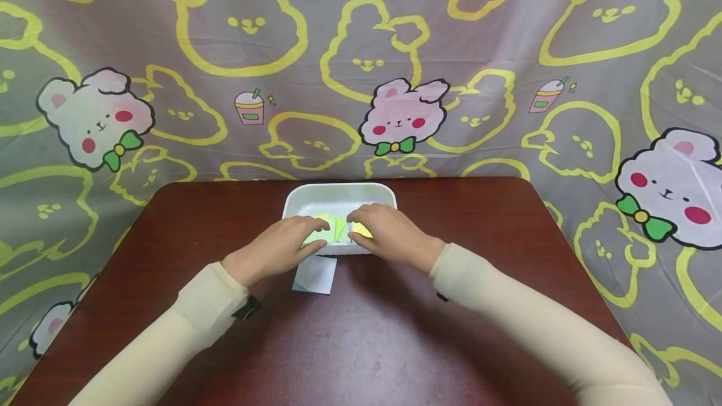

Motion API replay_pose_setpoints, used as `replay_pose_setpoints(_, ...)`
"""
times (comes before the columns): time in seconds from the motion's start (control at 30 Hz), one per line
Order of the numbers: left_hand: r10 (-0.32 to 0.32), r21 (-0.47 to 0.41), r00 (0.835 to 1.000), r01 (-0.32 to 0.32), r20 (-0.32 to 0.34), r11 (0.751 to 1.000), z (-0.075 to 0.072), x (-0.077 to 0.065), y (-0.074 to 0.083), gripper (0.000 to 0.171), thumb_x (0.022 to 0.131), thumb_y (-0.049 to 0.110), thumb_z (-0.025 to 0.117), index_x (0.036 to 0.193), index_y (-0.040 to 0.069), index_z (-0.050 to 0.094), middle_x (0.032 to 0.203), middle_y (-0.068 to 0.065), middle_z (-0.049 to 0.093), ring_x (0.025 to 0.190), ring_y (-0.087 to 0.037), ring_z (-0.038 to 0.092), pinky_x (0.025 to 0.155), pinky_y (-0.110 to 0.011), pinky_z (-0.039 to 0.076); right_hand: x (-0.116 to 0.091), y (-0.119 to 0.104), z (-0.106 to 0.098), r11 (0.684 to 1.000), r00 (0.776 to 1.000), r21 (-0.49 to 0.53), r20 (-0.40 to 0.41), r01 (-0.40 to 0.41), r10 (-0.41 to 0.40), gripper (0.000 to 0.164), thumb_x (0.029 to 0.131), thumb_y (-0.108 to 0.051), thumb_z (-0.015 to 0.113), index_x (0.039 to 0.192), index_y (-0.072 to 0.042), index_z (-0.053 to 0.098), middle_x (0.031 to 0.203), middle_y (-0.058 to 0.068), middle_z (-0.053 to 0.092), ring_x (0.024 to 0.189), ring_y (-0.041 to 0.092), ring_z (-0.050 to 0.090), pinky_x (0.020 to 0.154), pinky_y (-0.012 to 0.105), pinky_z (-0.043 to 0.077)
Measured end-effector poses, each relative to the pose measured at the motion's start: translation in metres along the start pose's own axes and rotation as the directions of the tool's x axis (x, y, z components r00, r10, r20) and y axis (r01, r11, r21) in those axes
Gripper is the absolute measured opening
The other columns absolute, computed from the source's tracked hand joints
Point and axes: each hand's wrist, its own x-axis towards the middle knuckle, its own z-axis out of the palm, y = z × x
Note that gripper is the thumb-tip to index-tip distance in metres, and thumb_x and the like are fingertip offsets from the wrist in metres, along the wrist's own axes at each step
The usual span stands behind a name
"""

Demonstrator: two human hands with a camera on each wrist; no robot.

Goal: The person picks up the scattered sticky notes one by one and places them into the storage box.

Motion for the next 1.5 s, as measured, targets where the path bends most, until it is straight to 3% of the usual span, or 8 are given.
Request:
replay_pose_setpoints(0.3, -0.016, -0.040, 1.000, 0.017, 0.011, 0.999, 0.001, -0.005, 0.001, 0.037, 0.100, 0.027, 0.065, 0.131, 0.006, 0.063, 0.125, -0.011, 0.070, 0.113, -0.025, 0.067, 0.096, -0.044, 0.053, -0.007, -0.003, 0.004, 1.000, 1.000, -0.005, -0.012, 0.024, -0.024, 0.031, 0.095, -0.028, 0.070, 0.119, -0.007, 0.071, 0.115, 0.006, 0.074, 0.110, 0.021, 0.068, 0.097, 0.041, 0.055)
replay_pose_setpoints(0.73, 0.004, -0.024, 1.000, -0.005, -0.024, 1.000, 0.003, -0.016, 0.004, 0.035, 0.099, 0.024, 0.065, 0.128, 0.005, 0.065, 0.123, -0.010, 0.072, 0.115, -0.026, 0.068, 0.100, -0.043, 0.052, -0.017, -0.009, 0.011, 0.995, 0.994, 0.010, -0.052, 0.094, -0.094, 0.028, 0.094, -0.024, 0.072, 0.116, -0.008, 0.071, 0.112, 0.003, 0.074, 0.107, 0.019, 0.068, 0.095, 0.039, 0.055)
replay_pose_setpoints(1.0, 0.037, -0.009, 0.999, -0.038, -0.038, 0.999, 0.008, -0.022, 0.006, 0.033, 0.099, 0.023, 0.065, 0.126, 0.005, 0.066, 0.118, -0.009, 0.073, 0.108, -0.024, 0.069, 0.094, -0.042, 0.055, -0.022, -0.010, 0.019, 0.992, 0.991, 0.018, -0.051, 0.122, -0.121, 0.022, 0.095, -0.023, 0.071, 0.113, -0.011, 0.071, 0.106, -0.003, 0.073, 0.098, 0.012, 0.067, 0.089, 0.034, 0.056)
replay_pose_setpoints(1.33, 0.051, -0.019, 0.998, -0.052, -0.040, 0.998, 0.015, -0.031, 0.006, 0.032, 0.099, 0.024, 0.066, 0.125, 0.005, 0.066, 0.116, -0.009, 0.073, 0.107, -0.024, 0.069, 0.094, -0.041, 0.055, -0.031, -0.012, 0.033, 0.990, 0.990, 0.015, 0.001, 0.143, -0.144, 0.025, 0.095, -0.022, 0.070, 0.116, -0.008, 0.071, 0.108, 0.001, 0.073, 0.101, 0.015, 0.068, 0.091, 0.036, 0.056)
replay_pose_setpoints(1.5, 0.076, -0.008, 0.996, -0.077, -0.045, 0.997, 0.022, -0.034, 0.006, 0.031, 0.098, 0.023, 0.067, 0.124, 0.006, 0.066, 0.113, -0.009, 0.074, 0.104, -0.024, 0.070, 0.092, -0.041, 0.055, -0.033, -0.013, 0.037, 0.987, 0.987, 0.006, -0.011, 0.162, -0.162, 0.025, 0.094, -0.021, 0.071, 0.115, -0.008, 0.071, 0.108, 0.000, 0.073, 0.102, 0.015, 0.068, 0.092, 0.037, 0.056)
